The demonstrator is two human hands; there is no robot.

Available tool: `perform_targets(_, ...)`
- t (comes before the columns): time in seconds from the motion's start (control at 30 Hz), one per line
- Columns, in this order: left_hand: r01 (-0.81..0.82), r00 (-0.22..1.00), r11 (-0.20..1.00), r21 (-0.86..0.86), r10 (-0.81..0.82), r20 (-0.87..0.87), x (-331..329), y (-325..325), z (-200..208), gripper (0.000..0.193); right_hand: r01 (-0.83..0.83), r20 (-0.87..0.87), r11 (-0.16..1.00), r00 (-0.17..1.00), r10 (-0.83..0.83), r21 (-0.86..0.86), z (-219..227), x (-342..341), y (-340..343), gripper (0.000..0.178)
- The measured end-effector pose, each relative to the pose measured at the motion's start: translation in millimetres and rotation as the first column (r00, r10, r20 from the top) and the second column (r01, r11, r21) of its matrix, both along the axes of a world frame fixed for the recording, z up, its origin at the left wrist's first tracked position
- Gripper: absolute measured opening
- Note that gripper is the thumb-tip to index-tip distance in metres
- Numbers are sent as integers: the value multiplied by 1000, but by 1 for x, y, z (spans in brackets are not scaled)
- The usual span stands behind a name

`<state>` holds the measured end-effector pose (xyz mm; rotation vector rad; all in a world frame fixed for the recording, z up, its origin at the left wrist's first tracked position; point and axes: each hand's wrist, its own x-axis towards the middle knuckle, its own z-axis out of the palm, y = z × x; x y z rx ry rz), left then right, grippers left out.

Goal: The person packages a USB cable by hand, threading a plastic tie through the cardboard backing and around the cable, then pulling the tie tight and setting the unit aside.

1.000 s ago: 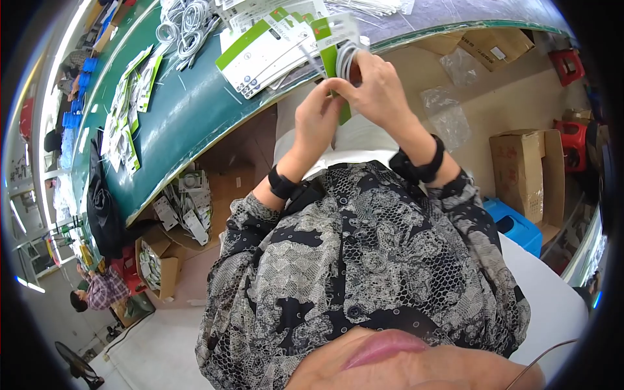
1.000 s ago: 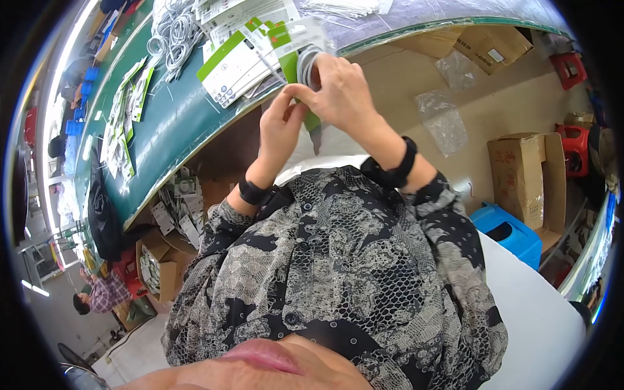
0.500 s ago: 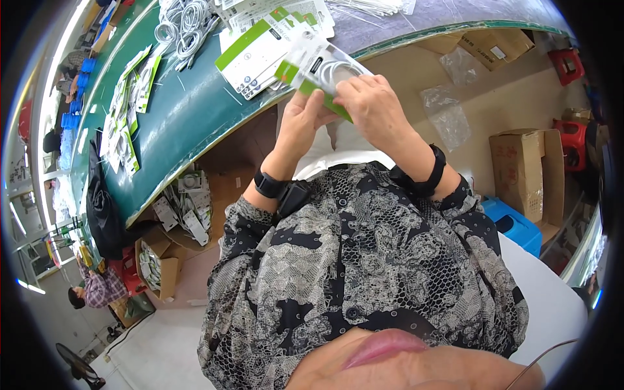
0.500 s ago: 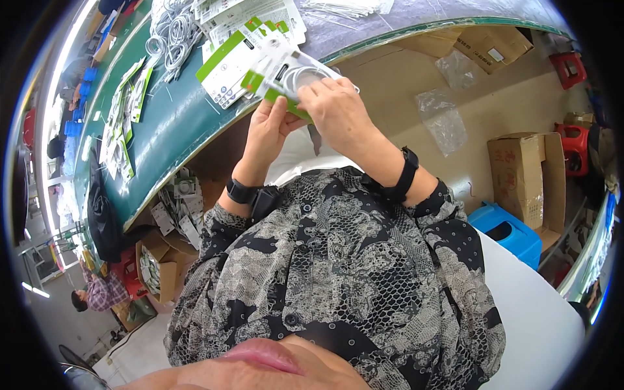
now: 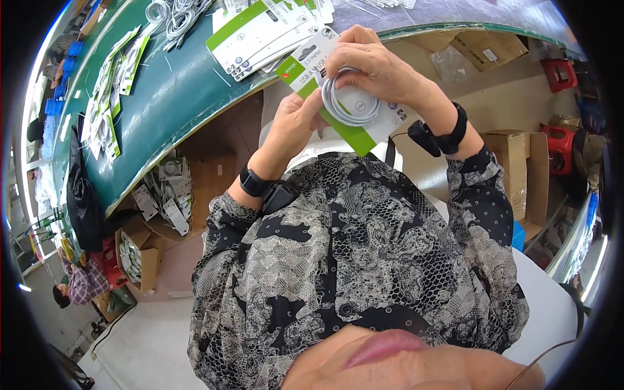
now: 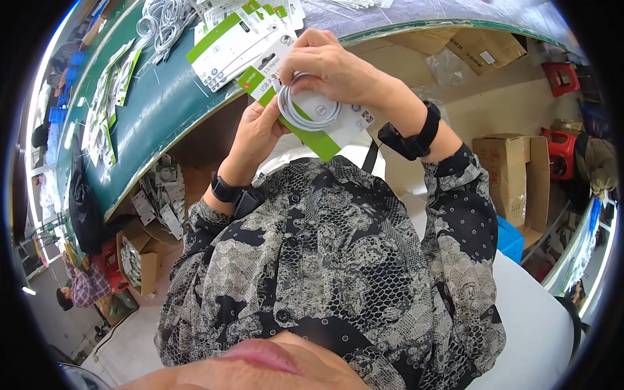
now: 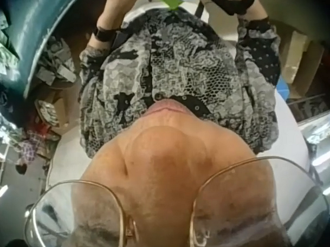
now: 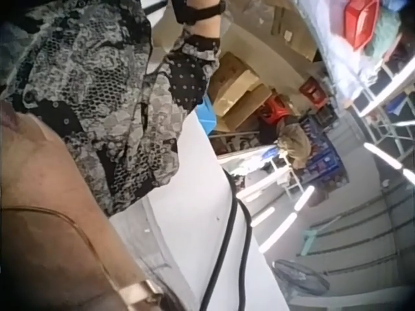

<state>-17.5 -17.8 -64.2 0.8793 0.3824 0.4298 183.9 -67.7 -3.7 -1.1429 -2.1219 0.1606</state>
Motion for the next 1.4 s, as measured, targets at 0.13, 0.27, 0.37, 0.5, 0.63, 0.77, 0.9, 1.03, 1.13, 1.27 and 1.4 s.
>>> perform_targets(0.13,21,998,998,-61,-18,57,-3,-7,-6,30,-99,85,981,990,114,-164,8,2,4,11)
perform_targets(0.27,52,989,985,-166,-29,143,-5,-9,-5,29,-167,154,962,967,202,-216,25,-2,10,10)
perform_targets(0.37,88,972,967,-240,-30,234,-5,-4,-4,28,-177,199,959,955,222,-219,28,-7,12,10)
perform_targets(0.5,-4,989,985,-170,30,147,1,7,-3,27,-126,313,988,938,149,-94,32,-12,19,9)
perform_targets(0.63,-128,971,983,-133,151,184,7,31,16,26,33,316,980,944,-96,197,47,-17,20,11)
perform_targets(0.77,-280,937,960,-16,277,214,9,50,32,26,277,232,914,908,-350,295,59,-50,1,18)
perform_targets(0.9,-302,934,953,26,290,209,3,48,43,24,363,286,855,831,-477,370,48,-68,-8,23)
perform_targets(1.03,-213,938,970,-120,237,252,-6,51,56,24,293,339,866,832,-440,405,46,-65,-4,25)
perform_targets(1.13,-204,952,978,-40,208,224,-9,55,57,27,249,402,887,820,-407,389,49,-57,-6,26)
perform_targets(1.27,-139,964,986,-96,157,214,0,58,48,32,185,497,913,790,-358,363,50,-41,-6,26)
perform_targets(1.4,-201,965,978,-51,206,161,5,58,43,38,182,307,963,922,-237,197,54,-34,-1,26)
